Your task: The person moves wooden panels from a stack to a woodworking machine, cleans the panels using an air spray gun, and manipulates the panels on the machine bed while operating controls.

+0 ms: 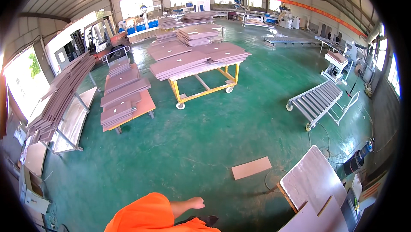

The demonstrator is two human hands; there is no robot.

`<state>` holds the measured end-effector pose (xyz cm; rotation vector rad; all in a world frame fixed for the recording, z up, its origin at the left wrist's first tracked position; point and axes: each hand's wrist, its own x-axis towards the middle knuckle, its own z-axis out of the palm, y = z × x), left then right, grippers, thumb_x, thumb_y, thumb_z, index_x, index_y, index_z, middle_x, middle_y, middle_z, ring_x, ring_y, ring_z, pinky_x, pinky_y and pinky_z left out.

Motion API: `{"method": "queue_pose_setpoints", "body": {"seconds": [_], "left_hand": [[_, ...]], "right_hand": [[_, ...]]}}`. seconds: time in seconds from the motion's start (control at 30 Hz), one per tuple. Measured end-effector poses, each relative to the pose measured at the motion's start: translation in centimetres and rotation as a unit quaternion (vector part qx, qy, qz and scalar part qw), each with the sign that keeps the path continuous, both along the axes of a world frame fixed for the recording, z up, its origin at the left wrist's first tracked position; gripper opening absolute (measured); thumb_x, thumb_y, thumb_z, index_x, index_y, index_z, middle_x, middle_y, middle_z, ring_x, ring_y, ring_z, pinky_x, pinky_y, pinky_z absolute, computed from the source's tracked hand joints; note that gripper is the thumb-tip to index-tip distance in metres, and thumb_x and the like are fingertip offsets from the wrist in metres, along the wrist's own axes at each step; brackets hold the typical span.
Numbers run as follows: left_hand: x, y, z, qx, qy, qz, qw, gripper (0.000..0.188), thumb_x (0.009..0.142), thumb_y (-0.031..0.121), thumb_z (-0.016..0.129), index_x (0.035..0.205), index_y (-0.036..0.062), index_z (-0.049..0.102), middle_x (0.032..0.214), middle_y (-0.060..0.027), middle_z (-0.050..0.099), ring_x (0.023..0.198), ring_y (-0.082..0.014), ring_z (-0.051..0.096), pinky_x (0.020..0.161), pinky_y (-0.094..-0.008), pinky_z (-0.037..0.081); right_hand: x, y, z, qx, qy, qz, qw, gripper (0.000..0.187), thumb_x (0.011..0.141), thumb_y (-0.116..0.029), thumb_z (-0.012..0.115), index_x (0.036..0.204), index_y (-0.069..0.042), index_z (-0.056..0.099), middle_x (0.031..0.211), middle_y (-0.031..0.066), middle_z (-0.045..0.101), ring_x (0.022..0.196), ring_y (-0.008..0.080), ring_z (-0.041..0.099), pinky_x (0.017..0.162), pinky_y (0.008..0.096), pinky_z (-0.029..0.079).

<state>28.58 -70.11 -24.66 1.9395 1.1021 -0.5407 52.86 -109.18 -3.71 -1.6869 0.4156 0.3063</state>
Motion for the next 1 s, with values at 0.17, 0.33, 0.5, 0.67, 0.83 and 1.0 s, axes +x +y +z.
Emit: {"method": "queue_pose_setpoints", "body": {"seconds": [0.17,0.33,0.5,0.67,0.83,1.0], "left_hand": [[5.6,-2.2,0.6,0.010,-0.012,-0.082,0.997,0.039,0.077,0.030,0.054,0.101,-0.0003,0.064,0.105,-0.0238,0.062,0.100,-0.0389,0.060,0.084,-0.0456,0.048],[4.5,-5.9,-4.2,-0.095,-0.062,-0.055,0.992,0.035,0.079,0.035,0.060,0.082,0.0002,0.065,0.070,-0.0123,0.065,0.061,-0.0220,0.063,0.062,-0.0355,0.051],[11.5,-13.1,1.7,-0.217,-0.040,0.004,0.975,0.022,0.082,0.016,0.063,0.092,-0.0040,0.062,0.075,-0.0057,0.064,0.059,-0.0116,0.060,0.049,-0.0246,0.046],[15.5,-18.2,1.6,-0.235,-0.018,-0.071,0.969,0.040,0.087,0.018,0.062,0.118,-0.0047,0.053,0.084,-0.0108,0.066,0.067,-0.0155,0.064,0.057,-0.0263,0.050],[20.8,-22.1,3.0,-0.283,-0.042,-0.063,0.956,0.041,0.091,0.024,0.056,0.121,-0.0033,0.049,0.096,-0.0153,0.065,0.082,-0.0247,0.066,0.070,-0.0347,0.054],[25.5,-25.5,3.9,-0.344,-0.063,0.009,0.937,0.054,0.091,0.038,0.055,0.129,0.0004,0.043,0.106,-0.0176,0.061,0.092,-0.0281,0.063,0.076,-0.0402,0.052]], "right_hand": [[-0.4,-8.0,-2.2,0.020,-0.025,-0.108,0.994,0.016,0.081,-0.013,0.056,0.096,-0.008,0.054,0.064,0.0011,0.051,0.047,0.0126,0.047,0.042,0.0273,0.040],[-1.6,-21.5,-10.2,0.057,-0.031,-0.217,0.974,0.012,0.080,-0.006,0.057,0.090,-0.009,0.051,0.058,0.0005,0.048,0.044,0.0124,0.045,0.037,0.0268,0.036],[-4.5,-27.8,-6.2,-0.062,0.004,-0.251,0.966,0.011,0.076,-0.005,0.053,0.079,-0.008,0.043,0.056,0.0052,0.049,0.034,0.0144,0.041,0.031,0.0282,0.032],[-10.2,-32.4,-5.8,-0.071,0.024,-0.330,0.941,0.013,0.072,-0.004,0.054,0.077,-0.006,0.043,0.056,0.0073,0.050,0.035,0.0156,0.044,0.031,0.0289,0.034],[-13.5,-34.3,-7.0,-0.168,0.012,-0.295,0.941,0.013,0.073,-0.005,0.056,0.084,-0.003,0.048,0.060,0.0091,0.054,0.043,0.0180,0.052,0.039,0.0312,0.040],[-16.6,-32.5,-5.7,-0.404,-0.036,0.043,0.913,0.027,0.072,-0.013,0.061,0.094,0.000,0.053,0.071,0.0103,0.059,0.064,0.0253,0.060,0.056,0.0363,0.046]]}}
